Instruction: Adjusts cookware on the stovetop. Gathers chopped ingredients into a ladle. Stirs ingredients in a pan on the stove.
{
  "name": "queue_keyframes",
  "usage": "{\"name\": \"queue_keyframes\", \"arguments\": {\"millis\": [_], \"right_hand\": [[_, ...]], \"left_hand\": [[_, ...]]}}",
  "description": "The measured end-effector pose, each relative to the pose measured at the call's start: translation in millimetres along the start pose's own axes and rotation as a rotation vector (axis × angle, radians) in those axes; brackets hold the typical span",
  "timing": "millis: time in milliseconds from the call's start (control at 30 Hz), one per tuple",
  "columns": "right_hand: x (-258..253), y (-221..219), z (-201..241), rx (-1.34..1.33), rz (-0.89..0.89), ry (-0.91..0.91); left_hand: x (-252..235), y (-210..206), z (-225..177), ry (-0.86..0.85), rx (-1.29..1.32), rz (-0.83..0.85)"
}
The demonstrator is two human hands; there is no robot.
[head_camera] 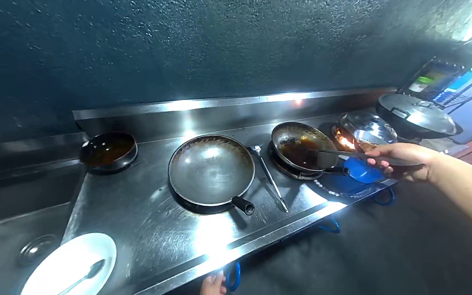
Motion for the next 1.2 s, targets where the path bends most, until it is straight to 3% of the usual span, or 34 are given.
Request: {"name": "queue_keyframes", "arguments": {"millis": [133, 333, 733, 933, 1200], "right_hand": [[0.9, 19.2, 6.4, 0.012, 0.013, 0.000], [2.1, 38.3, 8.6, 0.021, 0.056, -0.009], [-7.4, 49.5, -3.7, 0.051, 0.060, 0.048], [15.8, 50.3, 8.1, 0.101, 0.068, 0.105], [55.7, 32.5, 26.0, 0.230, 0.351, 0.183]], "left_hand": [[-19.4, -33.4, -22.7, 0.018, 0.073, -0.115], [-27.9, -41.9, -19.2, 0.002, 0.135, -0.256], [-26.8, -39.6, -19.2, 0.060, 0.182, -0.281], [-17.7, -40.6, -22.0, 0.111, 0.156, -0.276], [-23.2, -32.7, -18.7, 0.140, 0.117, -0.202]]}}
Point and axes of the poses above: each hand's wrist, its own x-axis away from the middle knuckle, its own y-axis out of the back of the hand, z = x × y, the point moved 3 cm from there along -x, towards the middle knuckle, and after that the axes turned 8 degrees about -y, right-handed, at the moved point
